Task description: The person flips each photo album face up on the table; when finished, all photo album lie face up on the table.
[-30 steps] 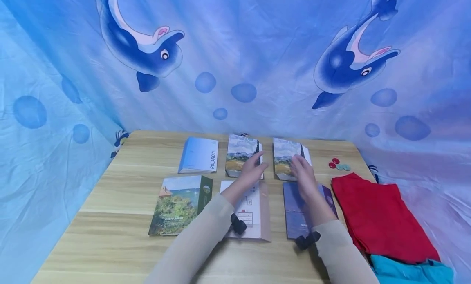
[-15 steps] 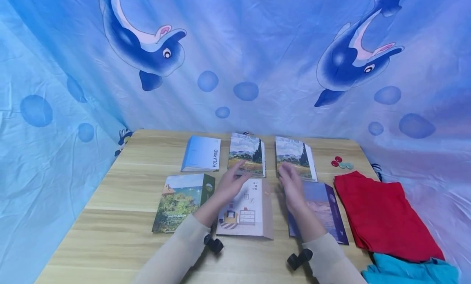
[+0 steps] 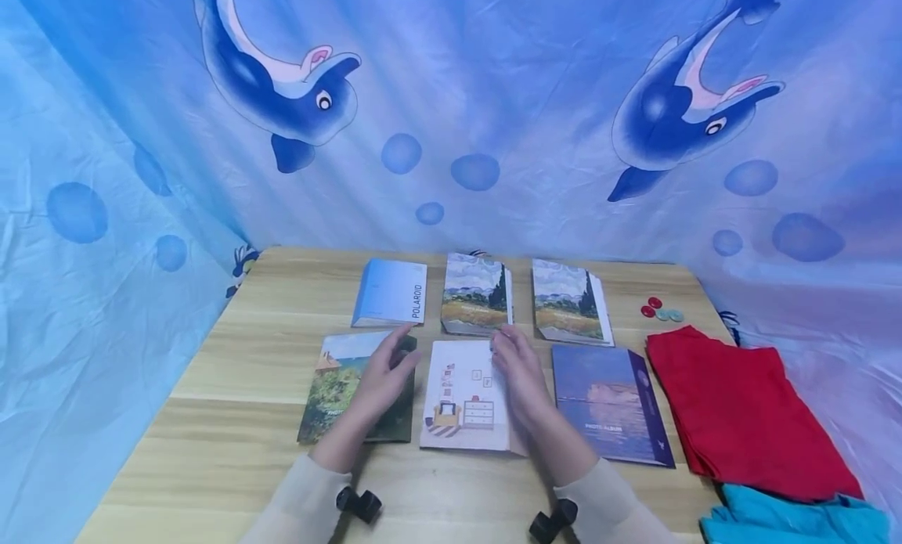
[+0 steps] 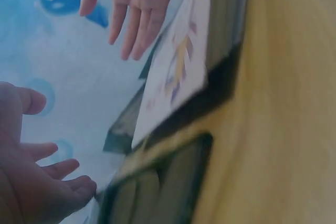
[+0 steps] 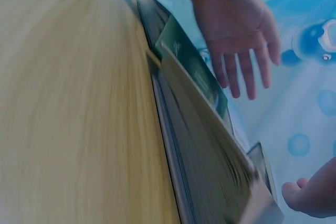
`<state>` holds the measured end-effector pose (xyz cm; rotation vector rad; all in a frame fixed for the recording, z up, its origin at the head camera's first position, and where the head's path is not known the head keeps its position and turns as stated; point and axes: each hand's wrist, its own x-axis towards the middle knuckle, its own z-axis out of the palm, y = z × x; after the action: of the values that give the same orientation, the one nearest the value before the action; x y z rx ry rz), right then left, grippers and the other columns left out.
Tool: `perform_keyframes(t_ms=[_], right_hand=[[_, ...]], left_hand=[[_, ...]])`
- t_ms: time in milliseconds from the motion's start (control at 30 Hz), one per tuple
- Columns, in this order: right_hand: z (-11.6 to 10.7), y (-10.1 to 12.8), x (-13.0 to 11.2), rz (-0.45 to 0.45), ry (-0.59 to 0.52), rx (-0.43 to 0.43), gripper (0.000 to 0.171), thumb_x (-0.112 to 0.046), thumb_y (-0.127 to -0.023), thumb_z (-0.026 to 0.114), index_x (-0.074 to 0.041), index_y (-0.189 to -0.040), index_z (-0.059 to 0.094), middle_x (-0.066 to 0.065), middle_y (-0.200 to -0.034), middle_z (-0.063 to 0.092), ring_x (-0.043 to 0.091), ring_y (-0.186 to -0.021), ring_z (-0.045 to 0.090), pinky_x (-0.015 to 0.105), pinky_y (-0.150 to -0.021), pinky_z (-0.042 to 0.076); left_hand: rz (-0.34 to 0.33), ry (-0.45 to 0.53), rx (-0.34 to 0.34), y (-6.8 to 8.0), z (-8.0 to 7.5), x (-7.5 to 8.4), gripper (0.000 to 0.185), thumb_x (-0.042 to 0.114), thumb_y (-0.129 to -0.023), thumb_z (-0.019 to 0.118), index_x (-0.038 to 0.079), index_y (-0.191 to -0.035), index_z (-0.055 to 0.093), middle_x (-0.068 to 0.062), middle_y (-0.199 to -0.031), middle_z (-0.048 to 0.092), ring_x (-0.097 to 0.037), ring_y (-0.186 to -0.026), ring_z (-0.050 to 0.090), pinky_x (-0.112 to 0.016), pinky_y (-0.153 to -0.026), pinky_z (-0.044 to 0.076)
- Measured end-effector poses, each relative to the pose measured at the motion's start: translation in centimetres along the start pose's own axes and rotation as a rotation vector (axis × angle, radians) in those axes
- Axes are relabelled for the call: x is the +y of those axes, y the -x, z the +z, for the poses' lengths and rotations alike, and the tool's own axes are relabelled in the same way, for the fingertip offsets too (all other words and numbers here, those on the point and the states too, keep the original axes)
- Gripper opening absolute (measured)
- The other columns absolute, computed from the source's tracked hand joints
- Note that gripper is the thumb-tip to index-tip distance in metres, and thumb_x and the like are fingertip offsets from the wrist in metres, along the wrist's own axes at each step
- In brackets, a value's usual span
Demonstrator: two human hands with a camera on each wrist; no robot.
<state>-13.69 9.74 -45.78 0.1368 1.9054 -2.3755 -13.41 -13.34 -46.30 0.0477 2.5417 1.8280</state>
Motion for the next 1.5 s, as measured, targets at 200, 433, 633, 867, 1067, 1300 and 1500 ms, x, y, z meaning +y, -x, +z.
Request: perform_keyframes(t_ms=[200,433,633,867,1067,1300,1500], right_hand=[[2.3,0.5,0.6,0.047,-0.038,-0.013,0.058,-0.028,-0.103,0.057,-0.002,-0.151,0.038,0.018,-0.154,0.041,0.037,-0.141,0.041,0.049,-0.12,0.029],[5.1,1.6,2.0,0.121,-0.106,-0.138,0.057,-0.022,-0.103,0.055,0.0,-0.152,0.035,0.023,-0.154,0.042,0.038,-0.142,0.04,0.048,-0.12,0.03],[7.3,2.5,3.3,0.165,-0.15,-0.337,0.068,-0.025,-0.103,0.053,0.004,-0.157,0.023,0.027,-0.159,0.029,0.042,-0.148,0.028,0.051,-0.122,0.023],[9.0,3.1,4.6,0.203,-0.074,-0.443,0.076,-0.027,-0.104,0.051,0.002,-0.16,0.01,0.022,-0.167,0.006,0.036,-0.154,0.006,0.049,-0.124,0.01],[8.7,3.2,4.4,0.224,0.0,-0.407,0.078,-0.029,-0.104,0.053,0.0,-0.161,0.008,0.022,-0.168,0.0,0.037,-0.154,-0.003,0.054,-0.123,0.003],[8.1,3.0,3.8,0.23,-0.003,-0.39,0.078,-0.027,-0.104,0.052,0.001,-0.161,0.006,0.023,-0.167,0.001,0.037,-0.154,-0.001,0.054,-0.123,0.004],[8.0,2.9,3.8,0.224,-0.069,-0.368,0.072,-0.023,-0.106,0.046,0.004,-0.16,0.007,0.025,-0.167,0.0,0.037,-0.154,-0.002,0.052,-0.124,0.006]], left_hand=[[-0.011,-0.071,0.036,1.3,-2.3,-1.1,0.061,0.026,-0.103,0.059,0.007,-0.156,0.035,-0.023,-0.159,0.034,-0.042,-0.145,0.034,-0.054,-0.119,0.027],[-0.05,-0.175,0.066,3.5,-5.7,-2.9,0.063,0.032,-0.105,0.055,0.008,-0.158,0.031,-0.019,-0.163,0.028,-0.04,-0.15,0.021,-0.06,-0.121,0.016],[-0.051,-0.207,0.152,4.7,-7.4,-3.9,0.063,0.034,-0.105,0.056,0.004,-0.156,0.035,-0.021,-0.164,0.024,-0.042,-0.151,0.018,-0.062,-0.121,0.014],[-0.081,-0.184,0.205,5.2,-8.1,-4.7,0.066,0.037,-0.103,0.058,0.002,-0.155,0.036,-0.021,-0.166,0.019,-0.044,-0.151,0.017,-0.066,-0.119,0.013],[-0.09,-0.166,0.206,5.0,-8.3,-5.2,0.066,0.037,-0.102,0.06,0.001,-0.153,0.038,-0.02,-0.166,0.019,-0.042,-0.151,0.017,-0.063,-0.121,0.012],[-0.051,-0.162,0.13,4.7,-8.1,-5.6,0.059,0.029,-0.102,0.061,0.004,-0.152,0.042,-0.02,-0.164,0.025,-0.044,-0.15,0.021,-0.064,-0.12,0.013],[0.029,-0.189,0.057,4.4,-7.9,-6.4,0.058,0.03,-0.1,0.064,0.005,-0.15,0.046,-0.019,-0.163,0.028,-0.045,-0.148,0.024,-0.067,-0.118,0.013]])
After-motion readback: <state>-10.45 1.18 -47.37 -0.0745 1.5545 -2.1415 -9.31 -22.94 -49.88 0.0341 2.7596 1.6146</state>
